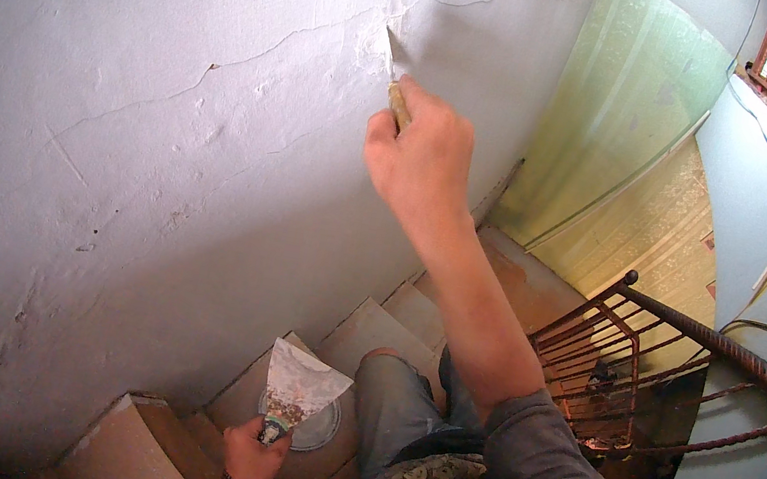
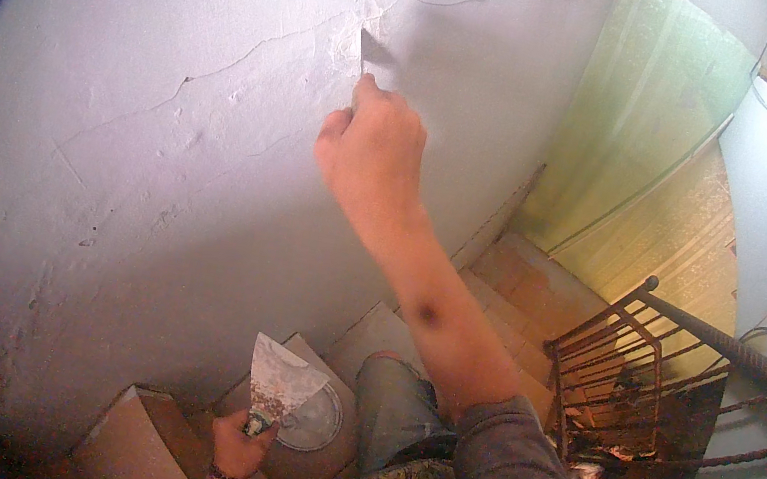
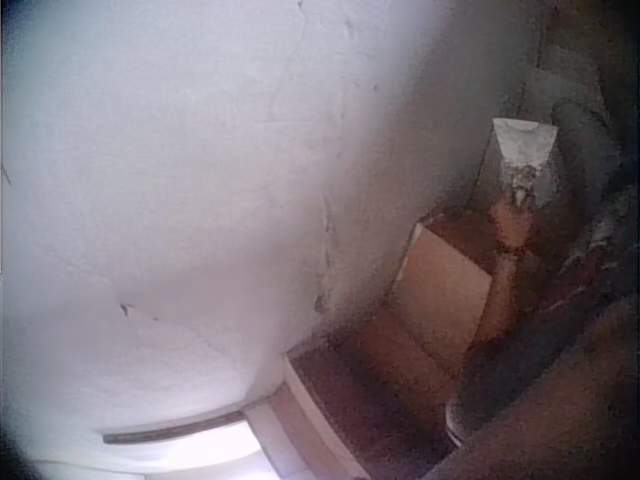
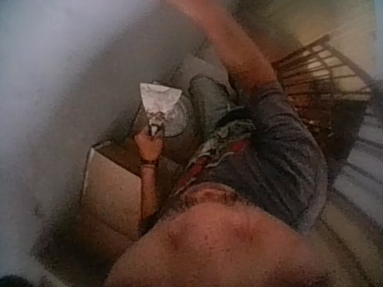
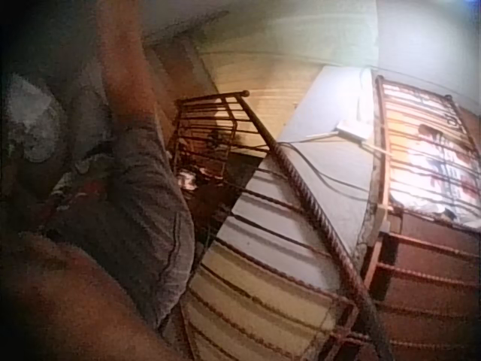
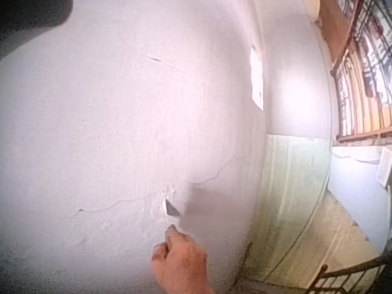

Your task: The person carries a container of white compound and a putty knife up a spiral staircase, then sits on the stairs to apply the compound to a cracked section of the wall. They repeatedly scoop compound and smooth it over the damaged area.

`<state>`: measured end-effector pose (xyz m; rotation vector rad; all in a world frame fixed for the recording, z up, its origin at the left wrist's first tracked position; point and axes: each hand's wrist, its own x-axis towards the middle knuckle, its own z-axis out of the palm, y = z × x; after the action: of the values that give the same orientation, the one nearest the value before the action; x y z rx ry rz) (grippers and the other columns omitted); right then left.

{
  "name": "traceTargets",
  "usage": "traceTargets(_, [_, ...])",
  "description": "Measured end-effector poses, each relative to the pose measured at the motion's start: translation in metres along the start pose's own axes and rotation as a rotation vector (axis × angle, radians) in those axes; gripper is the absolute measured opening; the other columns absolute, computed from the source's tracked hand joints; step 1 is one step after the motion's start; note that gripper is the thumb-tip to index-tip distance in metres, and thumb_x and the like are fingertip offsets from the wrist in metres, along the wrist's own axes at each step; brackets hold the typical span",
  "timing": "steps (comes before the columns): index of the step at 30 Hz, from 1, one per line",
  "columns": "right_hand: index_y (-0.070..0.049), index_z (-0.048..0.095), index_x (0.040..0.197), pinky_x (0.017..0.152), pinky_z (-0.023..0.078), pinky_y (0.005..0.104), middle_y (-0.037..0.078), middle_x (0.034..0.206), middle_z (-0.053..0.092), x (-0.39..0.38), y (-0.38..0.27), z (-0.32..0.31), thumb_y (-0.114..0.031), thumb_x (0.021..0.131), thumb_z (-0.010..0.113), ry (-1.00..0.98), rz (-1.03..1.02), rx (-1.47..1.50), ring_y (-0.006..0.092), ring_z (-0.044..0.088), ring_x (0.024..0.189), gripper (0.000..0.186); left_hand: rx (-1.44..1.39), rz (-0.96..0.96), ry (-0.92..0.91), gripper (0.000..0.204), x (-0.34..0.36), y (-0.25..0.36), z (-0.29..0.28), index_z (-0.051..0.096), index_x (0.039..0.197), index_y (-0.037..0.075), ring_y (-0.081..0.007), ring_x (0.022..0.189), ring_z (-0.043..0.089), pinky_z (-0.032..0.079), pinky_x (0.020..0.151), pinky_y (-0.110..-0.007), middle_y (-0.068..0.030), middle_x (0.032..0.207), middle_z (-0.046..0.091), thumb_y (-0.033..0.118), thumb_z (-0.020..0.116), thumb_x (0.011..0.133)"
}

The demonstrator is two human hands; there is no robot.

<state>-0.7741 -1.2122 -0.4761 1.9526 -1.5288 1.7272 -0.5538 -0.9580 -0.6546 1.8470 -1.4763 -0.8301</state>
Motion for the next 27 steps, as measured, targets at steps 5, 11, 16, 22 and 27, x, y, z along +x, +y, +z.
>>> traceTargets(5, [0.008,0.063,0.109,0.073,0.051,0.0403,0.028,0.085,0.063,0.002,0.002,-0.009,-0.013,0.075,0.058,-0.01,0.151,-0.021,0.0397,0.064,0.078,0.04,0.038,0.006,0.007,0.021,0.0,0.001,-0.001,0.067,0.077,-0.001,-0.0298,0.064,0.068,0.051,0.059,-0.035,-0.0181,0.066,0.065,0.016,0.076,0.069])
traceTargets(11, [0.008,0.063,0.109,0.074,0.052,0.039,0.028,0.086,0.064,0.014,0.008,-0.009,-0.013,0.075,0.059,-0.037,0.139,-0.024,0.0391,0.065,0.08,0.04,0.016,0.007,0.005,0.021,0.0,0.003,-0.002,0.067,0.076,0.0,-0.0319,0.065,0.068,0.051,0.06,-0.037,-0.0189,0.067,0.065,0.017,0.075,0.068])
traceTargets(16, [0.009,0.063,0.108,0.077,0.051,0.0396,0.029,0.087,0.064,0.013,0.004,-0.006,-0.013,0.074,0.06,-0.045,0.122,-0.002,0.0396,0.065,0.082,0.041,0.055,0.02,0.011,0.021,0.0,-0.002,-0.001,0.067,0.075,0.001,-0.0351,0.063,0.066,0.051,0.06,-0.039,-0.0194,0.066,0.064,0.018,0.075,0.067])
traceTargets(22, [0.011,0.061,0.097,0.072,0.049,0.0475,0.027,0.08,0.062,0.007,0.0,-0.001,-0.008,0.074,0.061,0.013,0.008,-0.007,0.0419,0.062,0.077,0.03,0.051,0.035,0.026,0.021,-0.001,-0.005,-0.001,0.067,0.075,0.001,-0.0354,0.064,0.065,0.051,0.06,-0.04,-0.0184,0.065,0.064,0.019,0.076,0.067])
traceTargets(27, [0.013,0.06,0.107,0.071,0.049,0.0468,0.026,0.079,0.061,0.0,-0.003,0.002,-0.008,0.074,0.061,0.022,-0.031,-0.001,0.0413,0.061,0.075,0.039,0.064,0.039,-0.003,0.021,0.0,-0.005,-0.003,0.067,0.077,0.002,-0.0344,0.063,0.066,0.051,0.06,-0.039,-0.0177,0.066,0.064,0.019,0.076,0.067])
